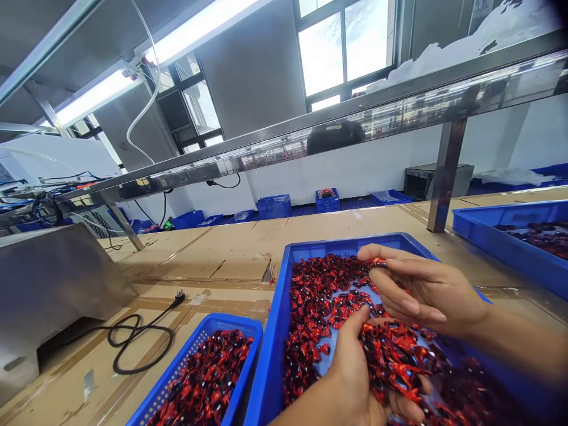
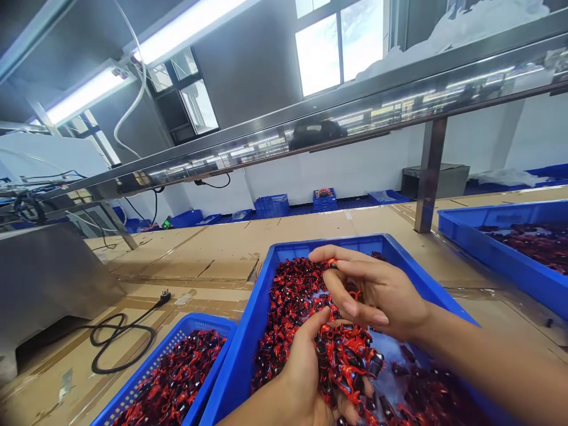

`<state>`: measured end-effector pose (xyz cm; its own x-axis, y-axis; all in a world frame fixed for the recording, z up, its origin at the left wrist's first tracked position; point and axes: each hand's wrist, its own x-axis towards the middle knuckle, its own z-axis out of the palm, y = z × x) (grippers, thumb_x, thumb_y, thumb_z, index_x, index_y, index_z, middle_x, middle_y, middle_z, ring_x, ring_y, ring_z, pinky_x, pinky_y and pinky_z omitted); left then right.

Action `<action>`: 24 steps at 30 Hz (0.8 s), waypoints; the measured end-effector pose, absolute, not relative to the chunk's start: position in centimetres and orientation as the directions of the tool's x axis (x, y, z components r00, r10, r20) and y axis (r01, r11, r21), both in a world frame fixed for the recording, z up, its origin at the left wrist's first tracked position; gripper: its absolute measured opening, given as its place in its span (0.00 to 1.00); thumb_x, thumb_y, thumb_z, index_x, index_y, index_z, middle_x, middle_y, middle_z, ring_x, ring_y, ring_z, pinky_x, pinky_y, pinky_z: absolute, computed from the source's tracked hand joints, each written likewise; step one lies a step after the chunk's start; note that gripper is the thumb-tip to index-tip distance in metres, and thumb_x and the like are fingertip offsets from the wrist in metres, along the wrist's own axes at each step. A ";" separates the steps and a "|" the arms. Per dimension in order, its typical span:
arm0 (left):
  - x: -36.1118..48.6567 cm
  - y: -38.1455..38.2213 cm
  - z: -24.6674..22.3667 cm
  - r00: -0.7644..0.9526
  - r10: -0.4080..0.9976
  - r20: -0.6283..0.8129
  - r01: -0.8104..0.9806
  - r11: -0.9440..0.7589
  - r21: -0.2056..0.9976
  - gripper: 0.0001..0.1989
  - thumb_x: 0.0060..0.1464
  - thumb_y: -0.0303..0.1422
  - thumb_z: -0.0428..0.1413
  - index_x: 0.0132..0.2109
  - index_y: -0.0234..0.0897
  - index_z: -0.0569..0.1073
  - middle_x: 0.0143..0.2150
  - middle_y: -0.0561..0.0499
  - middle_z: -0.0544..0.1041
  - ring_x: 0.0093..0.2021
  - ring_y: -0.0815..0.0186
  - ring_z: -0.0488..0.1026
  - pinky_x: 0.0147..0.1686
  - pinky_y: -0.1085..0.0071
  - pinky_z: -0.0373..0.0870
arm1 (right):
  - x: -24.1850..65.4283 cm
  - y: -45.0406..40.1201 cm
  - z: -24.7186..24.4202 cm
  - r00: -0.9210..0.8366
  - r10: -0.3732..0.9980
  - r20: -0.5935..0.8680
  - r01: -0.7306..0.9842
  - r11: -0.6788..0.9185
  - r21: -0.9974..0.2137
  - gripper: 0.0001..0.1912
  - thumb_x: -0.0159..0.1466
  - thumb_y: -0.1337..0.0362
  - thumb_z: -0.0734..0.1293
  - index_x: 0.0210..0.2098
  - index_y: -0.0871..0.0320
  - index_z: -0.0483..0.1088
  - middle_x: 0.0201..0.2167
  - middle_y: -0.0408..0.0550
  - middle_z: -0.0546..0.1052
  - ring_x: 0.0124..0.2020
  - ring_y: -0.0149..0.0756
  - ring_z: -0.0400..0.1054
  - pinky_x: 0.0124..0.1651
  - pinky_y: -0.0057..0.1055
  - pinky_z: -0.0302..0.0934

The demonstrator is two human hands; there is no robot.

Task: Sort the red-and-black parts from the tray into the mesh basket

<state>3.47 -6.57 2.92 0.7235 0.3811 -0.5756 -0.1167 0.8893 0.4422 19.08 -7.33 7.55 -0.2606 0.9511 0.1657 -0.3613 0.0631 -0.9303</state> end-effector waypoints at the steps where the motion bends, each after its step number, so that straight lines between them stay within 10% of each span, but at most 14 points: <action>1: 3.5 -6.6 3.0 0.725 0.390 -0.568 -0.124 0.885 0.449 0.43 0.71 0.53 0.30 0.42 0.25 0.81 0.24 0.40 0.76 0.16 0.61 0.73 0.08 0.72 0.62 | 19.2 -7.5 7.4 -0.258 0.953 0.161 -0.350 0.064 -0.935 0.19 0.66 0.49 0.69 0.51 0.50 0.75 0.13 0.33 0.62 0.09 0.23 0.42 0.17 0.28 0.43; 9: 3.6 -6.5 3.3 0.759 0.330 -0.562 -0.043 0.886 0.463 0.49 0.71 0.53 0.24 0.42 0.22 0.82 0.23 0.41 0.75 0.14 0.62 0.71 0.08 0.71 0.61 | 19.2 -7.7 7.0 -0.323 0.918 0.232 -0.454 0.065 -0.889 0.21 0.74 0.47 0.65 0.56 0.50 0.80 0.07 0.31 0.47 0.10 0.26 0.36 0.18 0.27 0.41; 18: 3.9 -5.8 0.5 0.826 0.331 -0.457 -0.097 0.881 0.464 0.46 0.68 0.56 0.30 0.55 0.22 0.80 0.34 0.36 0.80 0.21 0.59 0.76 0.14 0.68 0.71 | 18.5 -6.9 6.2 -0.260 0.951 0.169 -0.271 0.097 -0.958 0.30 0.71 0.39 0.67 0.57 0.56 0.78 0.11 0.32 0.62 0.09 0.21 0.40 0.16 0.23 0.45; 24: 4.0 -5.5 -0.7 0.859 0.334 -0.389 -0.118 0.867 0.485 0.39 0.62 0.58 0.42 0.54 0.29 0.79 0.33 0.40 0.79 0.20 0.59 0.74 0.15 0.66 0.72 | 18.4 -7.1 6.5 -0.255 0.957 0.138 -0.067 0.125 -0.990 0.38 0.74 0.44 0.62 0.77 0.55 0.54 0.15 0.35 0.69 0.12 0.26 0.51 0.17 0.24 0.46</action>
